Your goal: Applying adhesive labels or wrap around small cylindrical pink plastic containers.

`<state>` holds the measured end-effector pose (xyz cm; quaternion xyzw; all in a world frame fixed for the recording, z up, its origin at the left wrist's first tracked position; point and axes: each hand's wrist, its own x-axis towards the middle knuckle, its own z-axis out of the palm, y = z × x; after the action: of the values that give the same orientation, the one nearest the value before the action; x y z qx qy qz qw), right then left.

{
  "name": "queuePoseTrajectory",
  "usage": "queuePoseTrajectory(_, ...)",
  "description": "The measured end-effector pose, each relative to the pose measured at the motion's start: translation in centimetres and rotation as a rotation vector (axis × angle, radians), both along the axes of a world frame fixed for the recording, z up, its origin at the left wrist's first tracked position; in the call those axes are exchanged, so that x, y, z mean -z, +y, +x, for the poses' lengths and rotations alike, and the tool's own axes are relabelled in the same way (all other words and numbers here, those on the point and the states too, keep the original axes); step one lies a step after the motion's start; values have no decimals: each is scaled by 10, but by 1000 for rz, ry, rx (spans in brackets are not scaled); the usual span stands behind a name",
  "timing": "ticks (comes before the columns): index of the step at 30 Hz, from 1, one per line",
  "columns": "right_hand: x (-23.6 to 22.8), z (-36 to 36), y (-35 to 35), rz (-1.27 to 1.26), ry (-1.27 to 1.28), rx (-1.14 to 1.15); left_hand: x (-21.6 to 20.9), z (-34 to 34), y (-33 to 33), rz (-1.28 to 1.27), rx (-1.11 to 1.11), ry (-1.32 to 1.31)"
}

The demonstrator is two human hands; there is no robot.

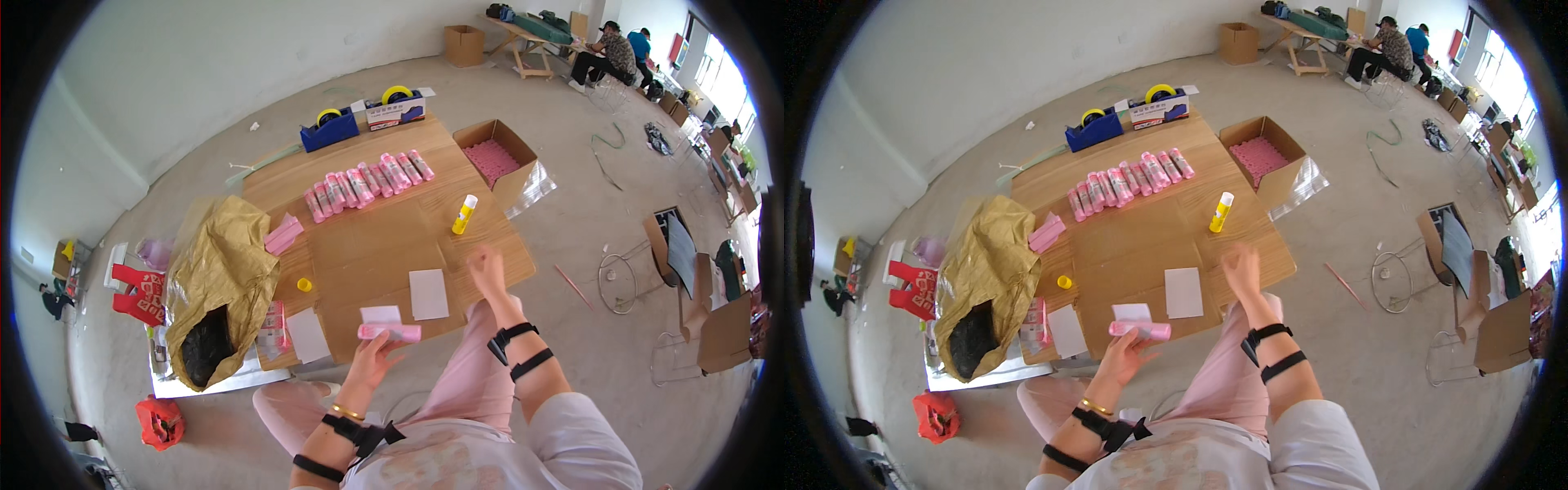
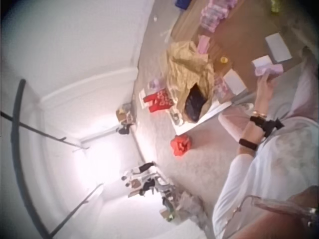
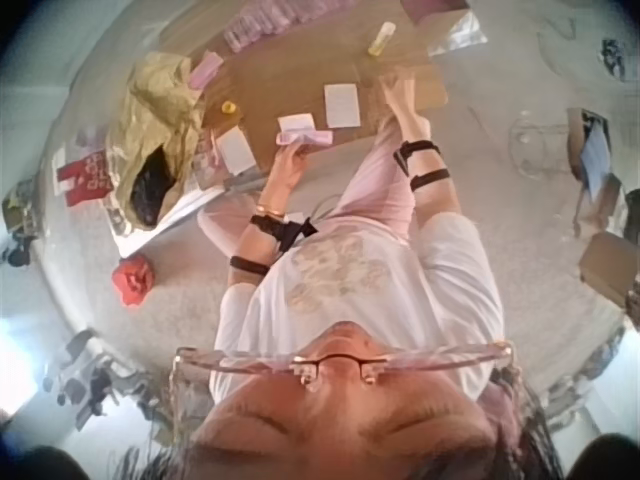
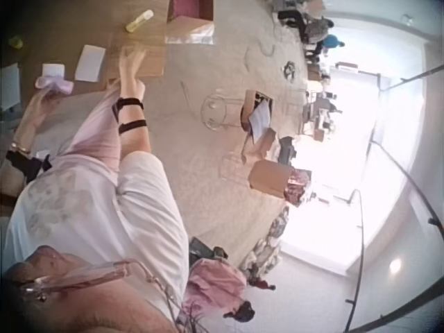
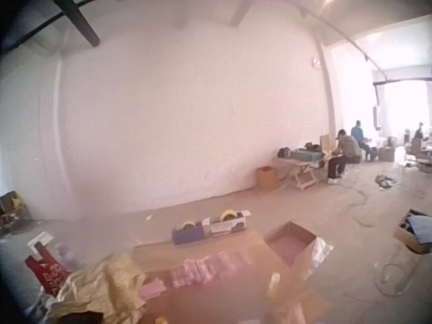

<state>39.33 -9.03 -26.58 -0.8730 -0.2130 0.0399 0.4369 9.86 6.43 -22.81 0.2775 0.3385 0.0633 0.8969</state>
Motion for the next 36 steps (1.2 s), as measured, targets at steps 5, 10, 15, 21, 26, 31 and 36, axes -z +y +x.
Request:
queuePoseTrajectory(5,-8,105,20,-81,-282,482,-11,-36,4,19,22,-29)
queuePoseTrajectory(10,-31,93,81,-443,117,436,-48,-73,5,20,-156,39)
queuePoseTrajectory(15,-12,105,67,-243,34,441,-43,-64,8,41,-215,25)
queuePoseTrajectory(21,-50,51,87,475,131,-4,-17,-67,11,-14,-165,54)
queuePoseTrajectory(26,-55,-55,151,543,200,-390,-33,-66,10,11,-225,16)
queuePoseTrajectory(31,-34,-102,177,596,214,-473,-32,-92,14,89,-249,-49)
queuePoseTrajectory(36,-23,-107,177,359,124,-490,-42,-107,18,105,-286,-99)
